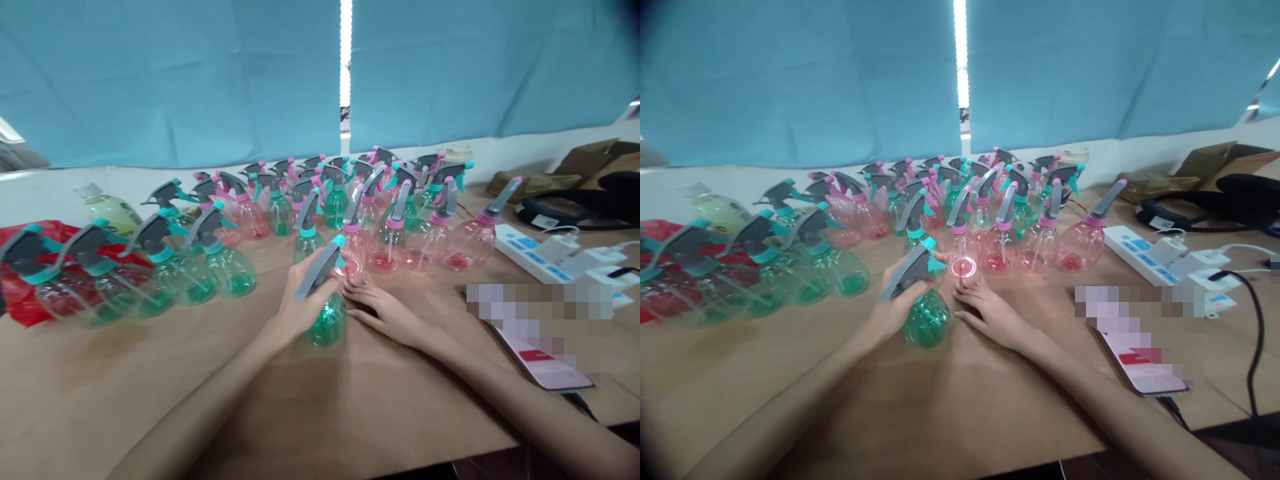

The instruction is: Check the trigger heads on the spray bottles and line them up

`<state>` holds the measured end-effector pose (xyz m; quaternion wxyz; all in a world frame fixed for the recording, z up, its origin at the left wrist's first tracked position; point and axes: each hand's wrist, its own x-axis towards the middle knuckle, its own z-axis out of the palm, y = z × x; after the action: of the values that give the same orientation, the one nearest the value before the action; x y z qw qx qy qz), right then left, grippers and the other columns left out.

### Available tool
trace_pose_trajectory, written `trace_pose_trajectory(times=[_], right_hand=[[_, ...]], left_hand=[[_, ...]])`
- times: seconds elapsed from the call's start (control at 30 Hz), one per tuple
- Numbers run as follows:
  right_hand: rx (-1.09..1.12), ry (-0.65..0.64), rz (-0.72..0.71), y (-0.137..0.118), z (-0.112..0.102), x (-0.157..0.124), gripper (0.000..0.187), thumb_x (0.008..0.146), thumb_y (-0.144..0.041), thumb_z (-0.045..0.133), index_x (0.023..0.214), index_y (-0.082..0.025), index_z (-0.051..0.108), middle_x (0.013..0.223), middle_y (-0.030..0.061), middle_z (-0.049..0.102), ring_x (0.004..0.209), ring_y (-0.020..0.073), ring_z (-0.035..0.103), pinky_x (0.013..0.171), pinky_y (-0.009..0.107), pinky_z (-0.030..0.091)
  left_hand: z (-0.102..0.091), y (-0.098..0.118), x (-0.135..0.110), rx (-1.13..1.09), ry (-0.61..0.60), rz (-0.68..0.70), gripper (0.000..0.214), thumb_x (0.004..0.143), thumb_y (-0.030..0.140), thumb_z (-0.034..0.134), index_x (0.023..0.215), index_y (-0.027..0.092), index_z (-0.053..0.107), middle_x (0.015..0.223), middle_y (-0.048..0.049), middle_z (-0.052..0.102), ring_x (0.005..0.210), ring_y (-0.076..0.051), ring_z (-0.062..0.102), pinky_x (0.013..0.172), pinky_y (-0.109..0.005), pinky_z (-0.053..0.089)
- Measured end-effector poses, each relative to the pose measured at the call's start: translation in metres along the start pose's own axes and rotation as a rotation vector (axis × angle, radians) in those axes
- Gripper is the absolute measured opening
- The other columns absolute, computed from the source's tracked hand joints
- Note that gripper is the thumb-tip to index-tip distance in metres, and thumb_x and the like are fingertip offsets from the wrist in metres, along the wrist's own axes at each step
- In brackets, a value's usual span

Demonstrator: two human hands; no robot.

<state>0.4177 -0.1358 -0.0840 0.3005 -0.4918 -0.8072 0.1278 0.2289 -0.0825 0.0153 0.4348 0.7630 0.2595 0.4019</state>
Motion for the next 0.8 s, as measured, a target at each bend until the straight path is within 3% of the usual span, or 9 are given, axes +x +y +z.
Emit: trace_pose_trajectory(times=[0.17, 0.37, 0.67, 0.8], right_hand=[[-0.003, -0.001, -0.007, 0.0009, -0.0001, 0.0002, 0.044, 0.096, -0.040, 0.046, 0.136, -0.022, 0.051, 0.135, 0.0102, 0.058, 0.129, 0.0257, 0.049, 0.110, 0.051, 0.037], [-0.005, 0.004, -0.024, 0.0023, 0.0007, 0.0001, 0.043, 0.096, -0.040, 0.047, 0.136, -0.024, 0.050, 0.136, 0.0090, 0.057, 0.130, 0.0254, 0.048, 0.110, 0.051, 0.036], [-0.018, -0.015, -0.007, 0.0009, -0.0005, 0.0004, 0.045, 0.097, -0.040, 0.045, 0.136, -0.019, 0.051, 0.137, 0.0110, 0.056, 0.131, 0.0248, 0.046, 0.111, 0.049, 0.035], [-0.008, -0.007, -0.009, 0.0003, -0.0012, 0.0006, 0.044, 0.097, -0.040, 0.045, 0.136, -0.021, 0.051, 0.137, 0.0100, 0.056, 0.132, 0.0247, 0.046, 0.111, 0.050, 0.035]], left_hand=[[-0.0010, -0.0004, -0.0006, 0.001, -0.008, 0.012, 0.025, 0.073, 0.015, 0.053, 0.096, 0.018, 0.061, 0.071, 0.0027, 0.055, 0.067, -0.013, 0.052, 0.067, -0.027, 0.043], [-0.0003, -0.0034, -0.0019, 0.051, 0.048, 0.009, 0.006, 0.072, 0.014, 0.054, 0.076, 0.018, 0.055, 0.068, 0.0033, 0.051, 0.066, -0.013, 0.049, 0.063, -0.026, 0.039], [-0.0001, -0.0059, -0.0011, 0.069, 0.073, 0.048, 0.003, 0.072, 0.015, 0.054, 0.071, 0.018, 0.053, 0.064, 0.0027, 0.056, 0.057, -0.011, 0.045, 0.053, -0.025, 0.034], [0.0001, -0.0040, 0.0004, 0.048, 0.039, 0.045, 0.012, 0.073, 0.015, 0.053, 0.082, 0.019, 0.058, 0.066, 0.0037, 0.054, 0.059, -0.012, 0.047, 0.057, -0.026, 0.038]])
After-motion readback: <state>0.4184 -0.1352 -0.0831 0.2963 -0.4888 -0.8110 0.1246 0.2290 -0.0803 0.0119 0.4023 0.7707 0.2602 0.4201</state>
